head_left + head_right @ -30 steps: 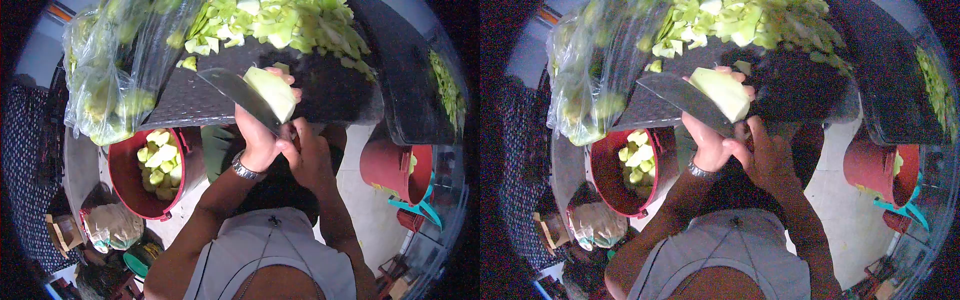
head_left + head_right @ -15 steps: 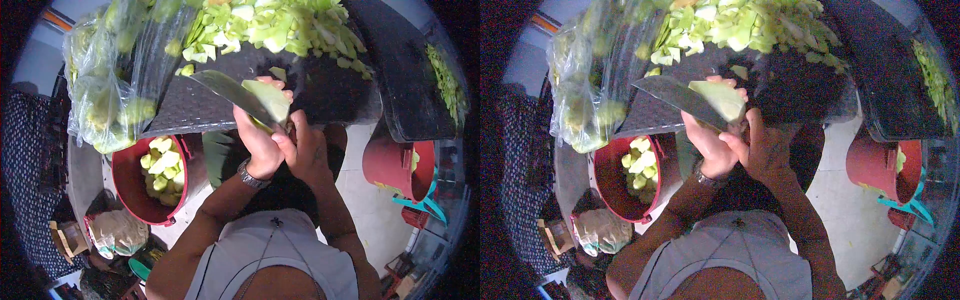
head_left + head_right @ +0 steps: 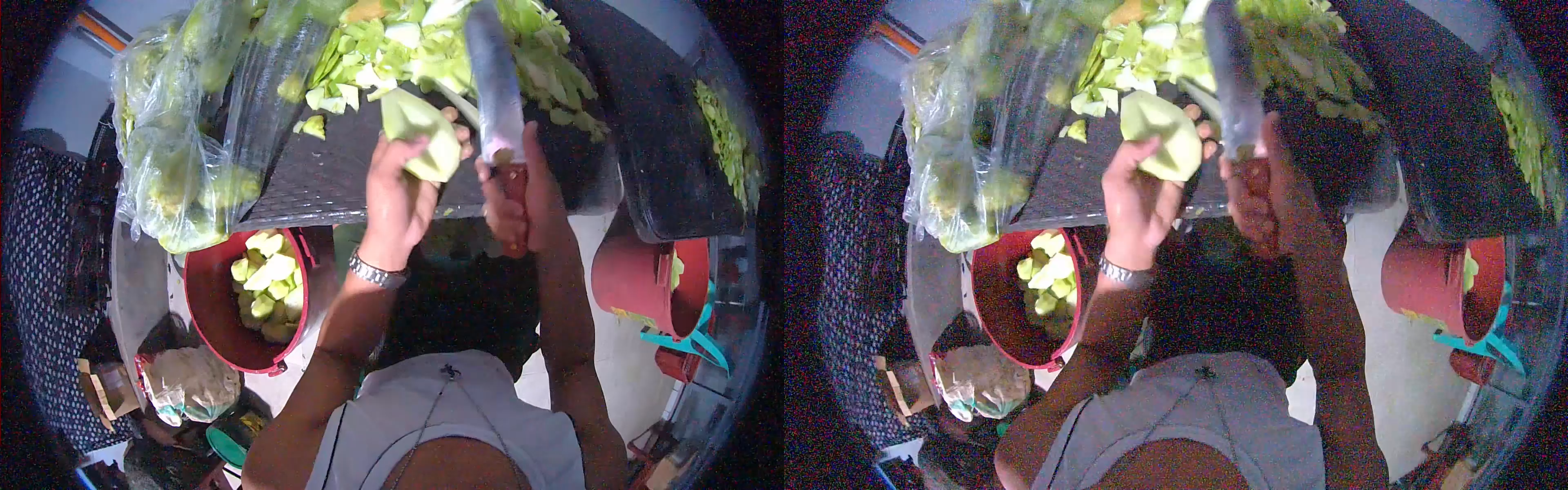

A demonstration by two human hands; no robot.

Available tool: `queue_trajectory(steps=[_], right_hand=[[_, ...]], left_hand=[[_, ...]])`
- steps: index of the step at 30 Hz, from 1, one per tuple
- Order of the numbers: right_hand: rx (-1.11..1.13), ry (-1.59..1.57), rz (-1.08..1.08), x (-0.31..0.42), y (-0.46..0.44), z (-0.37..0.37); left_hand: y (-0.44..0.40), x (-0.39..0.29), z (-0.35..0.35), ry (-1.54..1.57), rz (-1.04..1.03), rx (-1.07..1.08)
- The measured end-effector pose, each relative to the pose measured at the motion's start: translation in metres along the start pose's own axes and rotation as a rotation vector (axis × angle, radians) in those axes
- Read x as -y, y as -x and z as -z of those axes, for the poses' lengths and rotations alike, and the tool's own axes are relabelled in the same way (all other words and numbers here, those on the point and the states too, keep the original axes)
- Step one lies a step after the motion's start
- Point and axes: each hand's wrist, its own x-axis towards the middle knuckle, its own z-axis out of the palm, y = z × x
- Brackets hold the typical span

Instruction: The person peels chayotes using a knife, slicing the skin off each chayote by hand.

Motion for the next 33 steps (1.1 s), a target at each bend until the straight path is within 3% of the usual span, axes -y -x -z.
queue_trajectory(steps=[2,6,9,10,12,14,15,16,17,19,21,22,23,25,28,29,30,31,32,33], right_hand=[[0.025,-0.010,0.089,0.014,-0.012,0.004],[-0.148,0.321,0.210,0.023,-0.024,-0.004],[-0.226,0.513,0.254,0.021,-0.023,0.003],[-0.288,0.612,0.254,0.019,-0.019,0.010],[-0.381,0.758,0.289,0.015,-0.014,0.013],[-0.450,0.842,0.346,0.010,-0.007,0.009],[-0.459,1.002,0.457,0.008,-0.009,0.008],[-0.465,1.162,0.575,0.007,-0.012,0.007],[-0.468,1.322,0.700,0.007,-0.016,0.006],[-0.588,1.507,0.741,0.006,-0.033,0.002],[-0.720,1.609,0.743,0.013,-0.050,-0.004],[-0.791,1.616,0.715,0.018,-0.057,-0.007],[-0.863,1.622,0.689,0.023,-0.062,-0.009],[-0.852,1.553,0.767,0.025,-0.062,-0.003],[-0.844,1.539,0.691,0.021,-0.048,0.012],[-0.845,1.547,0.644,0.020,-0.044,0.016],[-0.858,1.585,0.628,0.019,-0.040,0.019],[-0.870,1.622,0.608,0.018,-0.036,0.022],[-0.887,1.659,0.589,0.019,-0.033,0.025],[-0.881,1.644,0.557,0.020,-0.032,0.025]], left_hand=[[-0.007,-0.007,0.005,0.043,0.011,-0.054],[-0.005,-0.027,0.011,0.202,0.078,-0.040],[0.013,-0.061,0.032,0.062,0.136,0.042],[0.028,-0.076,0.043,-0.048,0.146,0.077],[0.078,-0.119,0.067,-0.555,0.170,0.038],[0.128,-0.162,0.081,-0.974,0.264,-0.178],[0.148,-0.174,0.079,-1.208,0.272,-0.391],[0.158,-0.190,0.086,-1.426,0.400,-0.458],[0.172,-0.194,0.087,-1.718,0.201,-0.466],[0.186,-0.214,0.084,-2.453,-0.067,-0.536],[0.183,-0.225,0.057,-1.782,-0.221,-0.764],[0.180,-0.231,0.052,-1.777,-0.374,-0.764],[0.174,-0.234,0.044,-1.810,-0.509,-0.726],[0.147,-0.226,0.009,-1.823,-0.590,-0.704],[0.089,-0.229,-0.005,-2.002,-0.627,-0.383],[0.063,-0.232,-0.007,-2.062,-0.529,-0.363],[0.029,-0.251,0.032,-2.135,-0.601,-0.212],[-0.001,-0.259,0.029,-2.376,-0.475,-0.152],[-0.045,-0.267,0.047,-2.286,-0.625,0.043],[-0.084,-0.275,0.061,-2.306,-0.548,0.076]])
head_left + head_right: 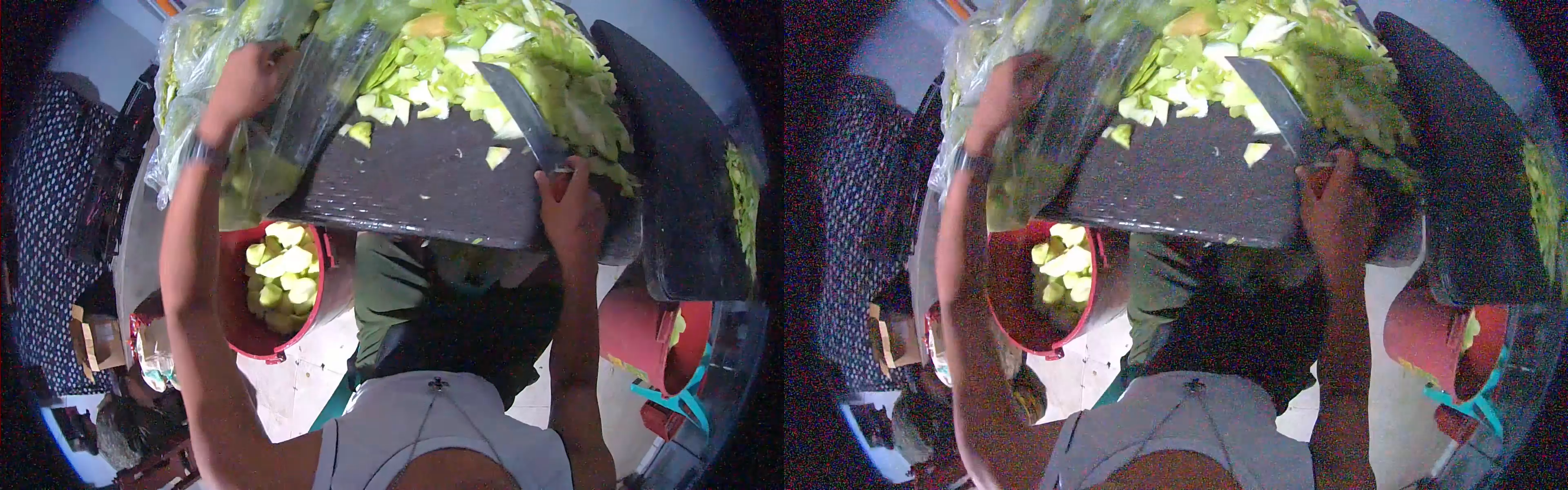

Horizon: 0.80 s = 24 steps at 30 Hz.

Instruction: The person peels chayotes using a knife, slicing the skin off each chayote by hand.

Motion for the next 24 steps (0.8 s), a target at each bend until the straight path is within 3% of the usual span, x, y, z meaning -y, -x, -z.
queue_trajectory(steps=[1,3,6,8,10,12,14,16,21,24], right_hand=[[0.026,-0.009,-0.023,0.002,0.001,0.001],[0.060,-0.009,-0.058,0.006,0.002,0.003],[0.078,-0.007,-0.097,0.009,0.000,0.006],[0.096,-0.029,-0.115,0.009,-0.001,0.008],[0.087,-0.069,-0.106,0.007,-0.003,0.008],[0.062,-0.067,-0.092,0.005,-0.004,0.004],[0.028,-0.018,-0.069,0.002,-0.003,-0.003],[0.066,-0.090,-0.086,0.003,-0.005,0.000],[0.160,-0.030,-0.137,0.010,-0.003,0.013],[0.167,-0.068,-0.132,0.008,-0.003,0.017]], left_hand=[[-0.030,0.023,-0.017,0.002,-0.002,0.070],[-0.087,0.088,-0.051,0.135,0.116,0.416],[-0.154,0.131,-0.120,-0.093,-0.079,0.053],[-0.184,0.148,-0.156,0.135,-0.082,0.147],[-0.204,0.131,-0.163,0.026,-0.121,0.186],[-0.213,0.115,-0.161,-0.425,-0.188,0.171],[-0.199,0.114,-0.179,-0.261,0.059,0.233],[-0.183,0.107,-0.190,-0.152,0.194,0.114],[-0.176,0.124,-0.209,-0.021,0.322,0.012],[-0.196,0.144,-0.219,-0.150,0.278,0.046]])
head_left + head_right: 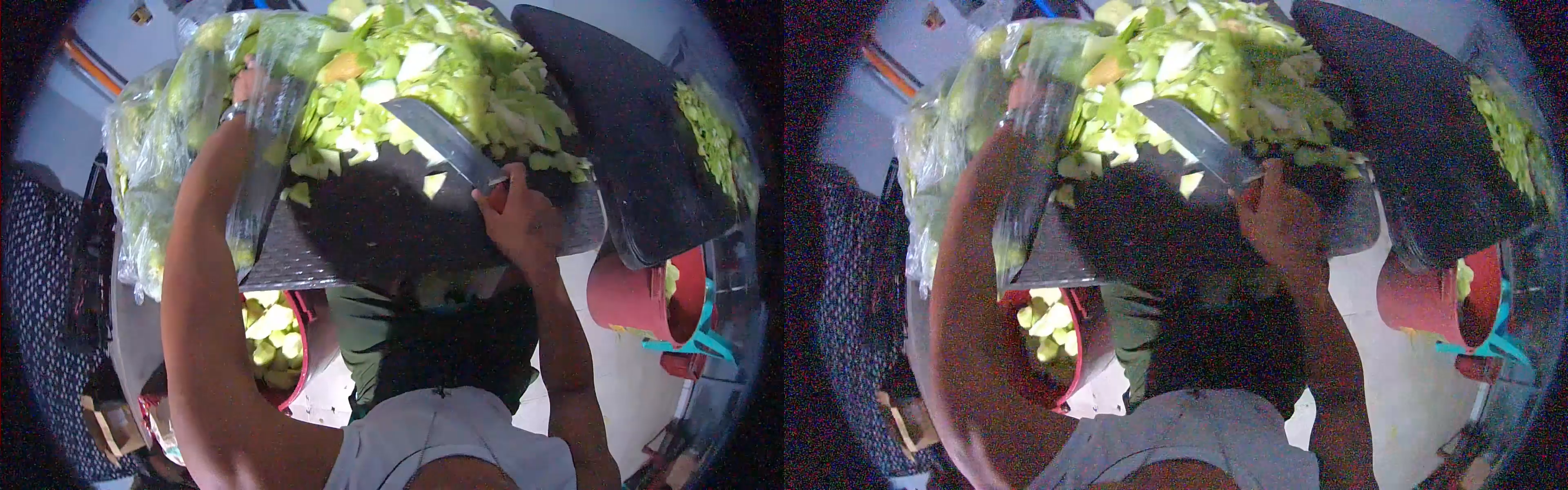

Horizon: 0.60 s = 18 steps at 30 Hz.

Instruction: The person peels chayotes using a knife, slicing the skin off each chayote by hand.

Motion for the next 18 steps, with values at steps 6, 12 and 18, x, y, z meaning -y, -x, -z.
queue_trajectory(steps=[6,12,18], right_hand=[[-0.055,-0.103,0.040,-0.003,-0.002,-0.010],[-0.097,-0.065,0.144,-0.007,-0.002,-0.010],[-0.091,-0.081,0.062,-0.012,-0.009,-0.019]], left_hand=[[0.015,-0.007,0.059,-0.013,-0.159,0.246],[-0.038,0.076,-0.025,0.283,-0.197,0.333],[-0.001,0.022,0.004,0.226,-0.168,0.257]])
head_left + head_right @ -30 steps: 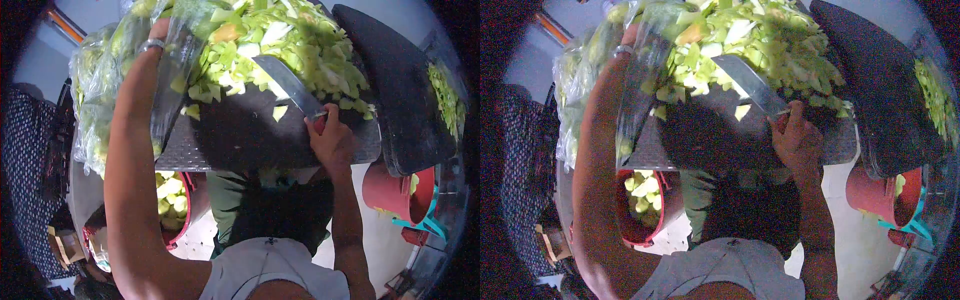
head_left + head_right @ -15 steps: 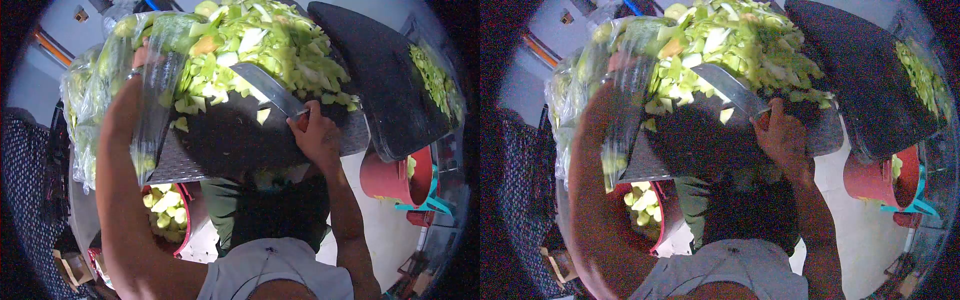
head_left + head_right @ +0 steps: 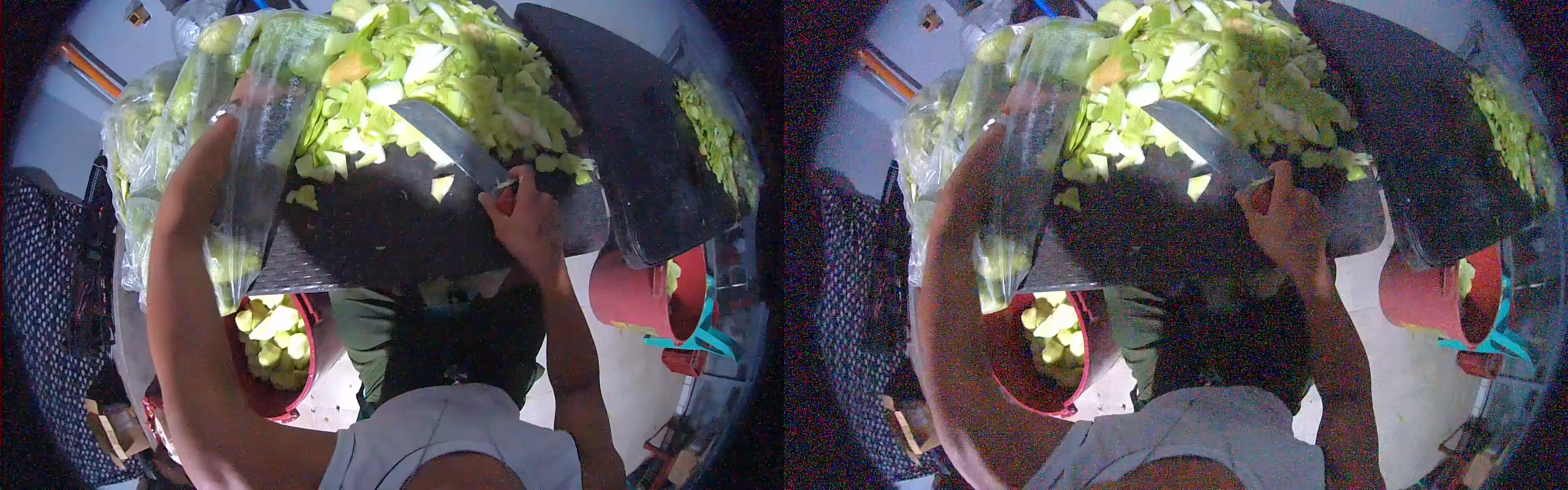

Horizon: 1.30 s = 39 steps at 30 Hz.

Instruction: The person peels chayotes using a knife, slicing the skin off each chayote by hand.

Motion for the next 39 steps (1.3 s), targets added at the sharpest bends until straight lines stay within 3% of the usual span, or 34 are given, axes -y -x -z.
queue_trajectory(steps=[6,13,18,22,24,26,28,30,32,34,39], right_hand=[[-0.001,0.069,0.002,0.016,0.007,0.019],[0.009,-0.054,0.037,-0.001,0.002,0.010],[-0.023,-0.173,0.162,-0.014,0.003,0.005],[-0.019,-0.195,0.198,-0.005,0.005,0.015],[-0.017,-0.211,0.200,-0.008,0.010,0.016],[-0.034,-0.259,0.197,-0.013,0.010,0.016],[-0.020,-0.425,0.151,-0.011,0.021,0.027],[-0.036,-0.533,0.167,-0.011,0.029,0.040],[-0.067,-0.582,0.237,-0.014,0.035,0.054],[-0.051,-0.433,0.317,-0.005,0.041,0.076],[0.067,-0.176,0.474,0.010,0.037,0.091]], left_hand=[[0.008,-0.031,0.008,0.164,-0.023,0.014],[0.114,-0.076,0.086,0.845,0.052,0.232],[0.195,-0.146,0.170,1.140,0.185,-0.032],[0.258,-0.231,0.140,1.618,0.198,-0.319],[0.275,-0.267,0.107,1.621,0.229,-0.283],[0.285,-0.287,0.069,1.691,0.296,-0.116],[0.295,-0.313,0.034,1.561,0.146,-0.102],[0.303,-0.343,0.021,1.332,0.194,-0.141],[0.296,-0.345,-0.008,1.311,0.009,-0.089],[0.294,-0.349,-0.019,1.128,-0.133,-0.076],[0.314,-0.354,-0.027,0.931,-0.260,-0.181]])
